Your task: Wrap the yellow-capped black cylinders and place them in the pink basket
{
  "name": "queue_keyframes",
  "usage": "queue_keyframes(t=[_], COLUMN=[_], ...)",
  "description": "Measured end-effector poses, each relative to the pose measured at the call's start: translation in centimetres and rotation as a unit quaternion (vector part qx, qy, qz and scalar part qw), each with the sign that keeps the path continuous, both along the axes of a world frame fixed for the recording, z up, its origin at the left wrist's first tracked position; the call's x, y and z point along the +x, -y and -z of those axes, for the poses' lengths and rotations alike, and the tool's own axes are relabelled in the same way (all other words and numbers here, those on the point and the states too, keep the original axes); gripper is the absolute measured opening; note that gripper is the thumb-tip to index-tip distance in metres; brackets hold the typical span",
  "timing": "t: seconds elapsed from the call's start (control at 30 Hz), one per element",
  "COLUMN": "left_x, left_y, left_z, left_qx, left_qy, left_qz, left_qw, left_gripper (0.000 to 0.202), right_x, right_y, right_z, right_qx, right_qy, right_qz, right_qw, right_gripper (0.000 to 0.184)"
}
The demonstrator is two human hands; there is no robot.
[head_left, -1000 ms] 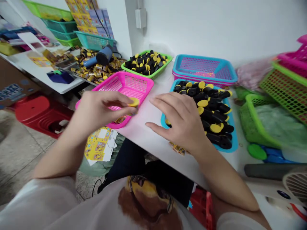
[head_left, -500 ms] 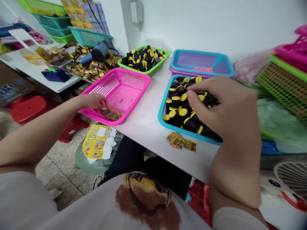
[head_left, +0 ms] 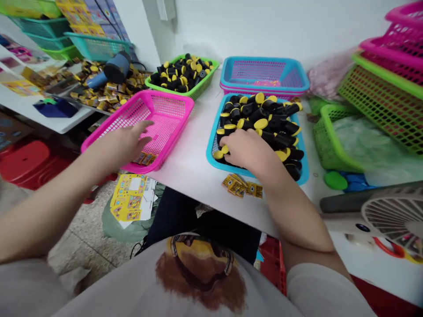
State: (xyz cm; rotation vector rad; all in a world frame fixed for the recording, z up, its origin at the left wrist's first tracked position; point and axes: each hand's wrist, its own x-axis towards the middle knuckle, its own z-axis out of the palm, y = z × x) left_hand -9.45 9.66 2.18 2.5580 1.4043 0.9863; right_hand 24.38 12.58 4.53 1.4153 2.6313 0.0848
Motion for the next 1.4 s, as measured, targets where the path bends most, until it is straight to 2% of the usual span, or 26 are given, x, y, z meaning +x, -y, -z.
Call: queue_keyframes(t=[0.03, 0.07, 0.13, 0.17, 0.23, 0.33, 0.43, 0.67, 0.83, 0.97, 1.27, 1.33, 1.4], left_x=[2.5, 5.1, 10.1, 12.2, 15.7, 18.3, 18.8, 18.4, 18.2, 18.1, 16.9, 16.5, 16.6], left_y=[1.6, 3.1, 5.6, 6.2, 6.1, 4.0, 2.6, 2.7, 2.8, 3.1, 2.8, 3.4, 4.2], left_z=[-0.3, -0.1, 1.3, 2.6, 5.6, 9.2, 10.4, 10.2, 10.5, 10.1, 10.1, 9.1, 7.2], left_qx=[-0.002, -0.029, -0.015, 0.012, 0.054, 0.094, 0.123, 0.180, 0.201, 0.201, 0.105, 0.085, 0.026], left_qy=[-0.025, -0.091, -0.141, -0.170, -0.220, -0.240, -0.251, -0.250, -0.221, -0.206, -0.172, -0.138, -0.042], left_qz=[0.016, 0.063, 0.208, 0.236, 0.249, 0.258, 0.286, 0.324, 0.306, 0.283, 0.280, 0.278, 0.293], left_qw=[1.000, 0.993, 0.968, 0.957, 0.942, 0.931, 0.917, 0.894, 0.904, 0.915, 0.939, 0.947, 0.955], left_gripper=[0.028, 0.027, 0.027, 0.030, 0.033, 0.032, 0.032, 0.036, 0.032, 0.029, 0.028, 0.027, 0.021], right_x=[-0.2, -0.2, 0.1, 0.4, 1.3, 2.8, 4.0, 5.4, 5.3, 5.3, 5.7, 6.0, 6.3], right_y=[0.0, 0.0, 0.2, 0.4, 0.8, 1.9, 3.2, 4.7, 4.3, 4.2, 3.9, 3.9, 4.0], right_z=[-0.2, -0.4, -0.9, -1.2, -1.8, -2.9, -4.2, -5.7, -5.8, -5.9, -5.9, -5.9, -6.0], right_qx=[-0.001, 0.000, 0.009, 0.015, 0.032, 0.061, 0.091, 0.111, 0.099, 0.094, 0.091, 0.101, 0.116], right_qy=[0.003, 0.001, -0.017, -0.031, -0.061, -0.103, -0.142, -0.203, -0.192, -0.182, -0.199, -0.213, -0.231], right_qz=[-0.004, -0.007, -0.010, -0.009, -0.007, -0.012, -0.017, -0.016, -0.030, -0.038, -0.048, -0.038, -0.019], right_qw=[1.000, 1.000, 1.000, 0.999, 0.998, 0.993, 0.986, 0.973, 0.976, 0.978, 0.975, 0.971, 0.966], right_gripper=[0.030, 0.029, 0.031, 0.032, 0.034, 0.037, 0.037, 0.033, 0.037, 0.040, 0.039, 0.039, 0.034])
